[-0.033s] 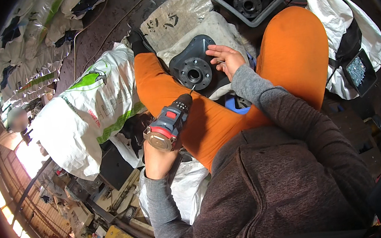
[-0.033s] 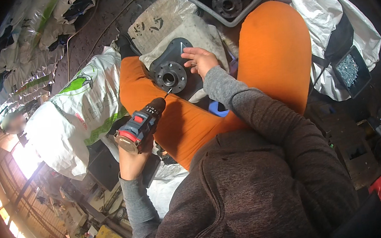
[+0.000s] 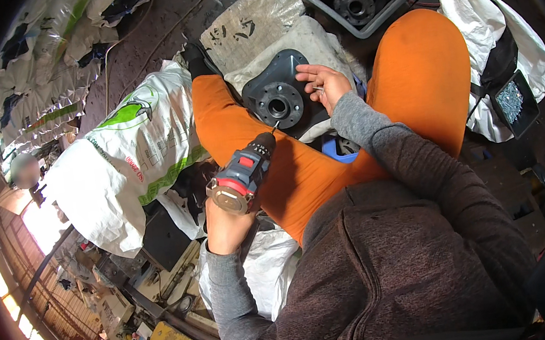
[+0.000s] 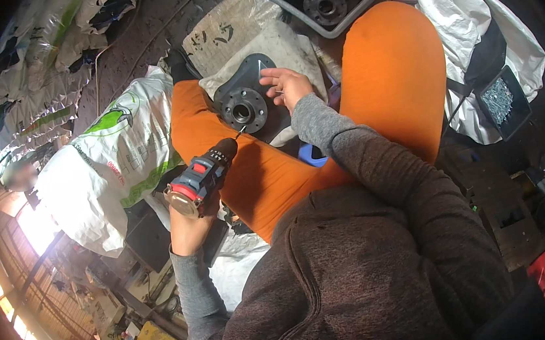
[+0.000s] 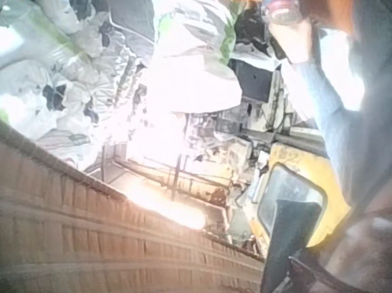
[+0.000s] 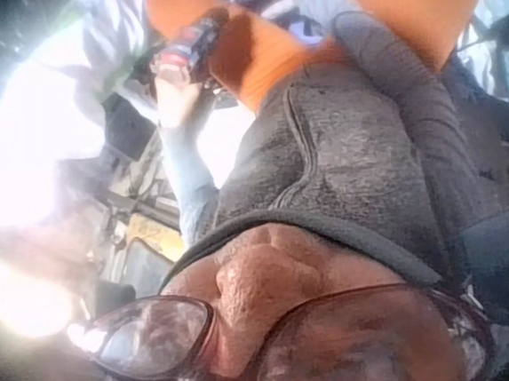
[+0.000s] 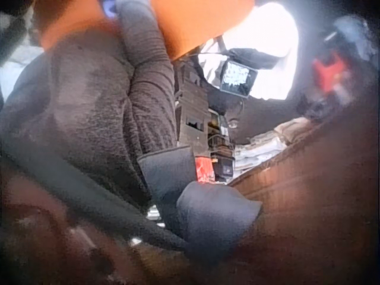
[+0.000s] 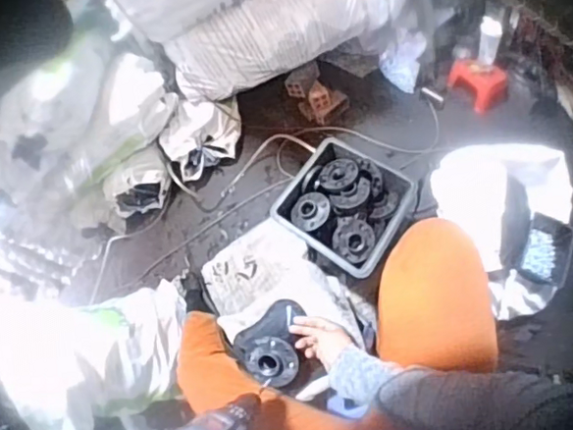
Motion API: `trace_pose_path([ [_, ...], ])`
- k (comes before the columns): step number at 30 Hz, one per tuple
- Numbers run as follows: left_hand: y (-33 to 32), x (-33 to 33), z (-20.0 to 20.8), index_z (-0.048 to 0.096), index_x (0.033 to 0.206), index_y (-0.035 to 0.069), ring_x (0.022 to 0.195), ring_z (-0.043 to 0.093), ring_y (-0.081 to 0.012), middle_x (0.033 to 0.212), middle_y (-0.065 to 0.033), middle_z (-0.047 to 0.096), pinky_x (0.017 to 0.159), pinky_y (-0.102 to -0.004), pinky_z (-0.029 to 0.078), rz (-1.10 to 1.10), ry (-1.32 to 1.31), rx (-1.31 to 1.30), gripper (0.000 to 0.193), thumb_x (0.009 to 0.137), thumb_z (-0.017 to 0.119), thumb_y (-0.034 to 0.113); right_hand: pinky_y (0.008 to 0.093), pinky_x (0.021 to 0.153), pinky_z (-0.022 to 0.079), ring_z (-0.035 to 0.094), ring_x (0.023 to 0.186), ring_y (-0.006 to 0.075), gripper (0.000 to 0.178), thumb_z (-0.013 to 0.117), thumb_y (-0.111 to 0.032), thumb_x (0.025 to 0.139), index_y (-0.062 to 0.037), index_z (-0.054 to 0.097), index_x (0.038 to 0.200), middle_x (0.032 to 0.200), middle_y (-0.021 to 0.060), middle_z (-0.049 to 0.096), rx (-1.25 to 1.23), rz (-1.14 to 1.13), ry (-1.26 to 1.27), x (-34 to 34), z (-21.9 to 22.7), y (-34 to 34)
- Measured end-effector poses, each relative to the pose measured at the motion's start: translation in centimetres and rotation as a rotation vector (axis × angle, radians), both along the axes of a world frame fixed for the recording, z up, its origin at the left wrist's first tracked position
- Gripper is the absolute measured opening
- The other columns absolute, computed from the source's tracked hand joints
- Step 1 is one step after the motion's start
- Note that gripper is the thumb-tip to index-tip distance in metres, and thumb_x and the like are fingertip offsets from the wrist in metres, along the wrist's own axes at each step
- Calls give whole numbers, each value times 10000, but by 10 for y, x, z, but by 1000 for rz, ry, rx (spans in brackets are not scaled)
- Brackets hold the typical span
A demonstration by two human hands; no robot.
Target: The person sits on the floor and uses a cordless drill to fasten screws into a black mechanical housing. They repeatedly pick up screws, align them in the housing, and drive them in with the drill, occasionally rotating the housing to access different screw holes.
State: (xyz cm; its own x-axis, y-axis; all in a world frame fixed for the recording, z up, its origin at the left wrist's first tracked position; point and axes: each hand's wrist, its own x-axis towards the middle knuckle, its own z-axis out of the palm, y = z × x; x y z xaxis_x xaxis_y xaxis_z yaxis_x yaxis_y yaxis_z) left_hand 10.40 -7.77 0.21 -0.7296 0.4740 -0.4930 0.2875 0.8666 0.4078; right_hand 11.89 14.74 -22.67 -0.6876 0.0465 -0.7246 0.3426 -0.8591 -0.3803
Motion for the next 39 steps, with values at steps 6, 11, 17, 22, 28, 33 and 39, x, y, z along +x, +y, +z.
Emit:
trace_pose_path([
  [6, 18, -28, 10, 644, 1027, 33, 818, 646, -219, 917, -93, 670, 757, -316, 506, 15, -147, -129, 318, 721, 727, 18, 207, 460, 397, 542, 628, 73, 300, 499, -153, 955, -10, 618, 1190, 822, 7, 597, 330, 246, 15, -10, -9, -14],
  [11, 21, -49, 6, 645, 1059, 35, 837, 645, -215, 949, -89, 675, 781, -318, 508, -14, -233, -229, 354, 714, 722, 7, 194, 500, 400, 607, 751, 70, 380, 429, -311, 1023, -6, 632, 1121, 864, 18, 633, -130, -103, -208, -22, -5, -4],
  [17, 24, -47, 0, 613, 1127, 34, 896, 671, -309, 988, -145, 681, 801, -358, 531, -96, -116, -178, 443, 703, 731, 82, 199, 522, 345, 426, 592, 55, 361, 523, -347, 987, -27, 681, 1042, 753, -47, 532, 76, 22, -101, -28, -16, -3],
  [22, 30, -44, -9, 589, 1198, 67, 955, 664, -331, 1086, -149, 664, 810, -379, 537, -165, -57, -84, 545, 678, 750, 108, 169, 507, 347, 426, 574, 37, 266, 629, -286, 941, -44, 716, 1007, 696, -65, 477, 236, -18, -103, -55, -7, -16],
  [28, 28, -47, -18, 594, 1196, 69, 961, 662, -335, 1085, -146, 668, 810, -384, 535, -255, -45, -136, 550, 676, 763, 123, 195, 504, 373, 438, 567, 49, 274, 656, -296, 922, -40, 723, 997, 675, -65, 465, 120, -108, -84, -55, -13, -31],
  [33, 31, -36, -12, 597, 1181, 57, 934, 664, -352, 1039, -165, 675, 795, -391, 535, -87, -18, -57, 505, 704, 749, 125, 330, 652, 486, 618, 716, 216, 340, 777, -440, 745, -137, 751, 896, 749, 82, 601, 1039, 279, 86, -57, 13, -35],
  [39, 30, -39, 9, 651, 1082, 22, 965, 655, -262, 1026, -111, 675, 862, -345, 507, -129, -42, 237, 342, 743, 693, 9, 380, 641, 495, 624, 713, 252, 388, 811, -515, 670, -145, 725, 752, 764, 60, 588, 1363, 419, 264, -50, 5, -33],
])
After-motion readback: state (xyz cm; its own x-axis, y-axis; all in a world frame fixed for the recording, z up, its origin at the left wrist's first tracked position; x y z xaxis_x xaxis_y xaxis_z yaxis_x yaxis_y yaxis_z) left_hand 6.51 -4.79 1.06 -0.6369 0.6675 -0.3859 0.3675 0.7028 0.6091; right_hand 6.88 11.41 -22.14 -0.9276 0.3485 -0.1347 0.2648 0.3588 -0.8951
